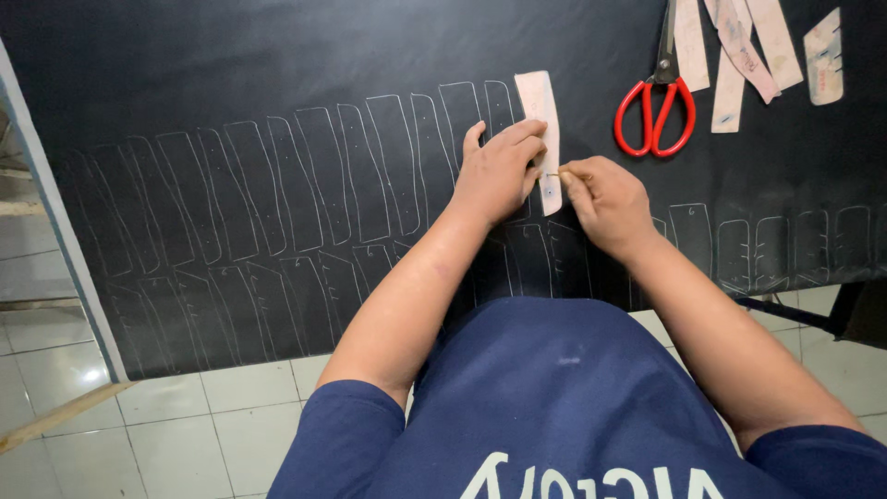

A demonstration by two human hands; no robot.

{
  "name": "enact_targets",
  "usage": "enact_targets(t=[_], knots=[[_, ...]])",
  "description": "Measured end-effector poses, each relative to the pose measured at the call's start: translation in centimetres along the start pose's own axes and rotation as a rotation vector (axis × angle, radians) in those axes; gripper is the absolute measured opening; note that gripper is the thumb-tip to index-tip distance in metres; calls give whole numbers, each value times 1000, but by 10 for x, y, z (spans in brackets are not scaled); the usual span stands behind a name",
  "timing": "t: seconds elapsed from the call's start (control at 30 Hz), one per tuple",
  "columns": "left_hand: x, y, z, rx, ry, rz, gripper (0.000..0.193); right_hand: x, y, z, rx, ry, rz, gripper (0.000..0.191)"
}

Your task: The person places a paper pattern on a large black sheet and uses a small tool to mark points along the pattern's edge. They repeat this process across multiple pattern pieces, moving the pattern and repositioning it as needed.

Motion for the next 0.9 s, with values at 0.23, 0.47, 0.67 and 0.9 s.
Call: enact_targets(t=[0.23, 0.47, 0.67, 0.9], knots=[[0, -3, 1, -45, -8, 28, 10, 0, -13, -10, 60, 0, 47, 9], [1, -3, 1, -39, 3, 40, 9, 7, -23, -5, 40, 49, 82, 9], [1, -4, 5, -93, 24, 68, 8, 4, -13, -9, 135, -20, -22, 7], [-16, -7, 26, -104, 114, -70, 64, -33, 9, -26, -14, -132, 37, 24]])
Point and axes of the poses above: each hand's wrist, its own y-axis towards the middle knuckle, its own z-axis out of the palm, x = y × z, the point moved 2 cm from there along y, towards the middle knuckle, and after that the axes turned 4 degrees about -y, right-handed, at the moved point
